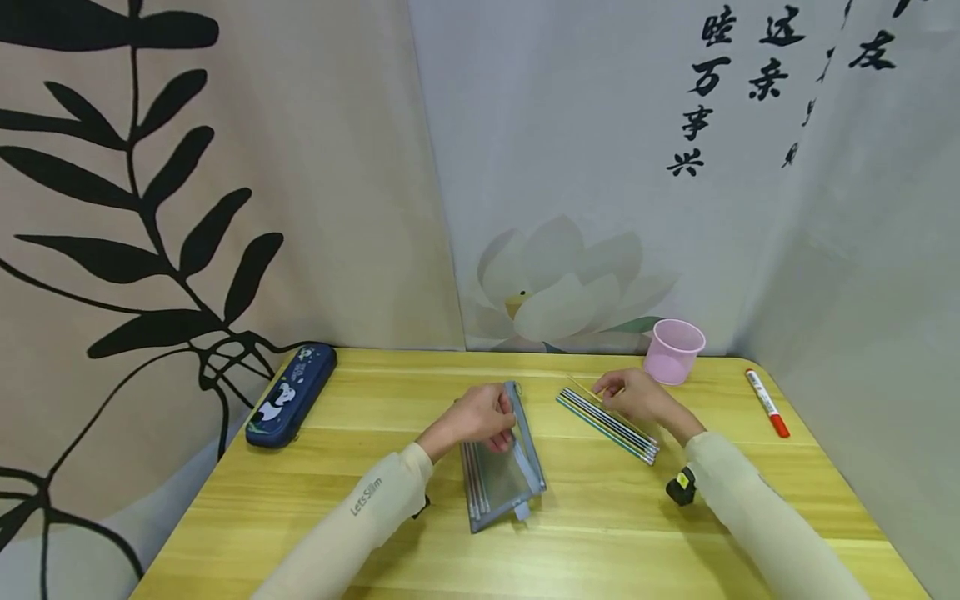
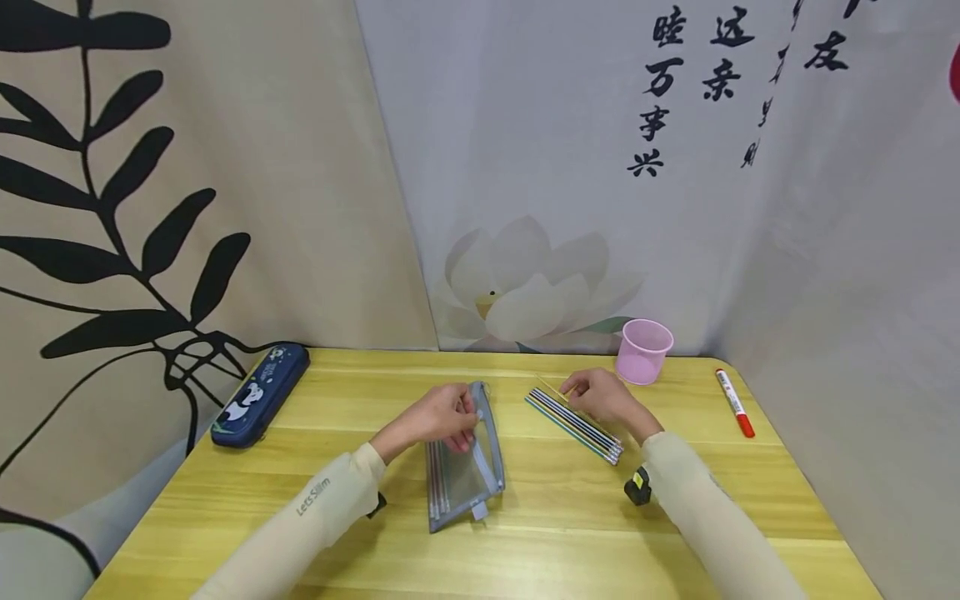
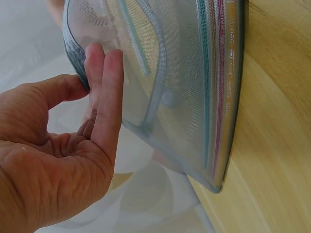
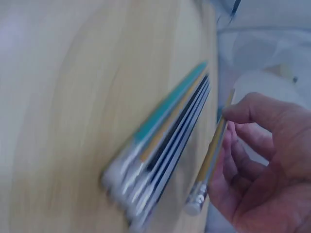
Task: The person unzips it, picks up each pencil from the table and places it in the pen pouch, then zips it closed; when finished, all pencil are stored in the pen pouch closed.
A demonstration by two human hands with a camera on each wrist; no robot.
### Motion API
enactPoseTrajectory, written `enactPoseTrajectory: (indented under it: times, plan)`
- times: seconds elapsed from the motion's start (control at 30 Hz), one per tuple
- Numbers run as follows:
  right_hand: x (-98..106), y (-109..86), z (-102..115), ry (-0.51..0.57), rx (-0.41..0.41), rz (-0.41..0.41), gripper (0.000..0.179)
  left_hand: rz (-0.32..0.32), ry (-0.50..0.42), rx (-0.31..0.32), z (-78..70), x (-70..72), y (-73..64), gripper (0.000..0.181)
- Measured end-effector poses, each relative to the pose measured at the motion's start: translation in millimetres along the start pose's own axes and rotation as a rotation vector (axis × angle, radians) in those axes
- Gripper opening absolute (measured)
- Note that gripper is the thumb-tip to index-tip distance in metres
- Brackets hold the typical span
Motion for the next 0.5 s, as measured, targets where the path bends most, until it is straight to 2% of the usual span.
enactPoseTrajectory:
  times: [0.27,0.4,0.5]
  plan:
    - [-19,-13.8,33,0.299,-0.181,0.090,0.035,-0.004,0.004,-0.011,-0.5,-0.6,2.2,0.007]
    - [-36,-22.9,46,0.440,-0.254,0.158,0.037,-0.007,0.006,-0.016,-2.1,-0.3,2.5,0.008]
    - [-52,-30.5,54,0.495,-0.309,0.200,0.034,-0.005,0.002,-0.018,-2.7,-0.6,1.7,0.007]
Point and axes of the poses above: each hand's wrist, its own y-axis towards the middle knuckle, its own x-axis out of the back of the hand, z = x × y, the point moved 5 cm from there along y, towards the middle knuckle, and after that the axes turned 11 degrees about -z, right-handed, at the moved point
